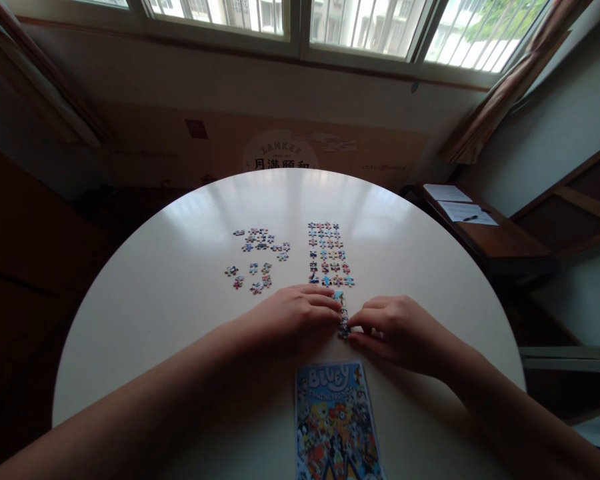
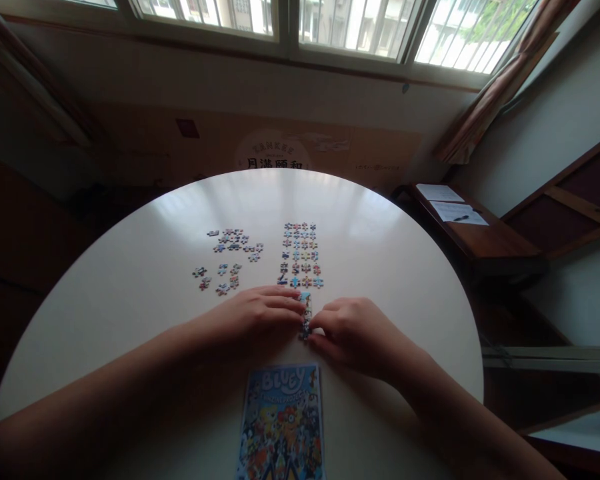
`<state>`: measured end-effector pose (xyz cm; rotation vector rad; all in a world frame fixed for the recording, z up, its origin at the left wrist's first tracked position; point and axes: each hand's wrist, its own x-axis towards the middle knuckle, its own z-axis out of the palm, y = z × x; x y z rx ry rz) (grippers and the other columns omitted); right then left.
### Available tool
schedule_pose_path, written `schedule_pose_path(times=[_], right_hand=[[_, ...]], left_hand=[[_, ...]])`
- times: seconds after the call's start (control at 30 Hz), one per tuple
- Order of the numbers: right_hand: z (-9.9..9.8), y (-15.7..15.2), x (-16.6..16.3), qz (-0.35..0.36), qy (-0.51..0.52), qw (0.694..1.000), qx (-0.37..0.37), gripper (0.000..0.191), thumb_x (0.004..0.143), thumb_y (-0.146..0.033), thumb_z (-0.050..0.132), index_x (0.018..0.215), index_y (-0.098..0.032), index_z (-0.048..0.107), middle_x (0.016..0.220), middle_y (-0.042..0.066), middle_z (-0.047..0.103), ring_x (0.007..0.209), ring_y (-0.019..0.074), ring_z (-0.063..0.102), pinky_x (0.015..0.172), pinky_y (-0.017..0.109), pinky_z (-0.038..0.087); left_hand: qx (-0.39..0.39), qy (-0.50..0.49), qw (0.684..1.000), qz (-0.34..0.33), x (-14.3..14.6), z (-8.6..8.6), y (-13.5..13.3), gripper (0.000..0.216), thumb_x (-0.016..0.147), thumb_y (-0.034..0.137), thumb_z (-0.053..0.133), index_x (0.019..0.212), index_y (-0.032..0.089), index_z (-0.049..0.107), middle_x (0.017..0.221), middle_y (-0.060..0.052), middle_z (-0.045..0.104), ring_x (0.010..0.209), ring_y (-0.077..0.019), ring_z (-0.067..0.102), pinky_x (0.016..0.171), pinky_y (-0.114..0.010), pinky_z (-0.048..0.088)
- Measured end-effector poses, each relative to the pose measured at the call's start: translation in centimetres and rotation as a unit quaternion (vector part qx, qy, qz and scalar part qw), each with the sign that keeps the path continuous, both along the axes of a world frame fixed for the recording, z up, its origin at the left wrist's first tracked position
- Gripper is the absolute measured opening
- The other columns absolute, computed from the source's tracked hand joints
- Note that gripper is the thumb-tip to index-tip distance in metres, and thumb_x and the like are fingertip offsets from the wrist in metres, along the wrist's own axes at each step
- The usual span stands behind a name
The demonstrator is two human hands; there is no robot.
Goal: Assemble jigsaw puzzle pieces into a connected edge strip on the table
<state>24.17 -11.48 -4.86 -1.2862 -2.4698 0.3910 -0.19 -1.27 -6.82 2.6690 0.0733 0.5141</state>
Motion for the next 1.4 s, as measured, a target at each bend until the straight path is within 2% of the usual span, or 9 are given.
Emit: schedule_pose_path(times=[0.2, 0.37, 0.6, 0.73, 0.93, 1.1, 1.4], right_hand=[[0.1, -0.1, 0.0, -0.008, -0.033, 0.999, 0.006, 0.017, 0.097, -0.027, 0.062, 0.094, -0.019, 0.076, 0.081, 0.004, 0.073, 0.075, 0.0177, 0.066, 0.068, 0.03, 0.042], [0.1, 0.0, 0.0, -0.007, -0.028, 1.0, 0.0, 0.018, 0.098, -0.028, 0.061, 0.097, -0.019, 0.077, 0.081, 0.004, 0.073, 0.077, 0.0175, 0.066, 0.068, 0.029, 0.042], [0.0, 0.1, 0.1, -0.021, 0.039, 0.998, -0.034, 0.01, 0.092, -0.023, 0.068, 0.095, -0.021, 0.078, 0.08, 0.001, 0.071, 0.067, 0.0119, 0.062, 0.063, 0.025, 0.042], [0.1, 0.3, 0.4, -0.01, 0.066, 0.995, -0.069, 0.013, 0.091, -0.022, 0.069, 0.096, -0.023, 0.081, 0.081, 0.001, 0.073, 0.063, 0.0097, 0.061, 0.061, 0.024, 0.042], [0.3, 0.4, 0.9, -0.009, 0.063, 0.992, -0.111, 0.017, 0.092, -0.023, 0.071, 0.104, -0.025, 0.083, 0.084, 0.001, 0.076, 0.068, 0.0116, 0.066, 0.062, 0.023, 0.047], [0.1, 1.0, 1.5, 0.002, 0.129, 0.981, -0.146, 0.017, 0.093, -0.021, 0.069, 0.1, -0.021, 0.084, 0.084, 0.004, 0.078, 0.07, 0.0132, 0.07, 0.065, 0.024, 0.052], [-0.2, 1.5, 2.0, 0.014, 0.127, 0.985, -0.116, 0.017, 0.094, -0.021, 0.067, 0.1, -0.02, 0.084, 0.085, 0.005, 0.079, 0.073, 0.0143, 0.072, 0.068, 0.025, 0.054]], left_hand=[[0.01, 0.002, 1.0, 0.011, 0.2, 0.4, -0.4, 0.032, 0.093, 0.012, 0.063, 0.12, 0.025, 0.072, 0.128, -0.004, 0.075, 0.129, -0.0234, 0.064, 0.117, -0.044, 0.048], [0.021, 0.006, 1.0, 0.016, 0.1, 0.1, -0.5, 0.035, 0.094, 0.011, 0.062, 0.12, 0.031, 0.074, 0.129, 0.0, 0.074, 0.129, -0.0222, 0.063, 0.114, -0.041, 0.05], [0.013, 0.007, 1.0, 0.018, 0.2, 0.1, -0.5, 0.029, 0.098, 0.016, 0.061, 0.119, 0.031, 0.076, 0.128, -0.001, 0.075, 0.13, -0.0242, 0.062, 0.112, -0.044, 0.051], [0.008, 0.008, 1.0, 0.029, 0.2, 0.3, -0.6, 0.027, 0.099, 0.019, 0.063, 0.117, 0.033, 0.077, 0.125, -0.001, 0.076, 0.129, -0.0237, 0.063, 0.111, -0.044, 0.052], [0.004, 0.011, 0.999, 0.03, 0.4, 1.0, -1.0, 0.028, 0.097, 0.016, 0.062, 0.116, 0.03, 0.078, 0.123, -0.004, 0.076, 0.124, -0.024, 0.066, 0.11, -0.045, 0.052], [-0.02, 0.005, 1.0, 0.021, 0.5, 1.1, -1.0, 0.03, 0.095, 0.014, 0.06, 0.118, 0.026, 0.076, 0.126, -0.004, 0.076, 0.126, -0.0246, 0.066, 0.114, -0.047, 0.051], [-0.02, 0.006, 1.0, 0.009, 0.3, 1.5, -0.9, 0.039, 0.085, 0.008, 0.063, 0.119, 0.026, 0.072, 0.129, -0.005, 0.074, 0.127, -0.0244, 0.065, 0.117, -0.046, 0.048]])
